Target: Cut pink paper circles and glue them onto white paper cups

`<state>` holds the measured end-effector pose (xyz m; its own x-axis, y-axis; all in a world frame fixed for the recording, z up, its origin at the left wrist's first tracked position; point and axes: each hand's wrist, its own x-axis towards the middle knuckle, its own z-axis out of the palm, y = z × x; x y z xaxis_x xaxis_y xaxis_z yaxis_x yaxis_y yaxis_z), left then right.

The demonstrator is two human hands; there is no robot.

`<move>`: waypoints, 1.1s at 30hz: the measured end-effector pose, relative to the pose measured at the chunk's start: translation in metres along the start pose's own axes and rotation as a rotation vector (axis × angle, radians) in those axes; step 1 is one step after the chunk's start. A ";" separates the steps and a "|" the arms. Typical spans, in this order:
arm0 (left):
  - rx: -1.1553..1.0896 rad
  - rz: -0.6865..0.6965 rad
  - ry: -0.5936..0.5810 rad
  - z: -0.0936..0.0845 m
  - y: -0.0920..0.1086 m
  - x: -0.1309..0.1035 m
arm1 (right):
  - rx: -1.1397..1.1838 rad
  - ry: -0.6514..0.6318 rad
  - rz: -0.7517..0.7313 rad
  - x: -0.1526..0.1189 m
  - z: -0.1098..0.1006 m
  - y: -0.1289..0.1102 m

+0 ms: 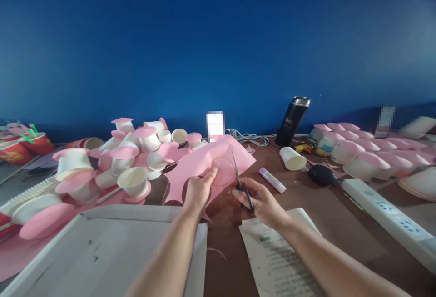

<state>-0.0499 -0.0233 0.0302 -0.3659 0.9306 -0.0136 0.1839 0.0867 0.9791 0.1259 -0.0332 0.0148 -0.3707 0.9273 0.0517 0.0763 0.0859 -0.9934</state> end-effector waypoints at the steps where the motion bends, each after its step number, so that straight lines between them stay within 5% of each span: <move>1: -0.001 0.006 0.003 0.000 0.001 0.000 | -0.004 0.001 0.002 0.000 0.000 0.000; 25: 0.095 -0.040 0.006 -0.001 -0.001 0.001 | -0.010 0.046 -0.018 0.003 -0.002 0.006; 33: 0.069 -0.025 -0.080 -0.008 -0.001 0.006 | -0.075 0.041 -0.005 0.001 -0.006 -0.003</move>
<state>-0.0600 -0.0208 0.0306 -0.2982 0.9528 -0.0569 0.2393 0.1323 0.9619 0.1305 -0.0305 0.0183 -0.3328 0.9409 0.0620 0.1447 0.1160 -0.9827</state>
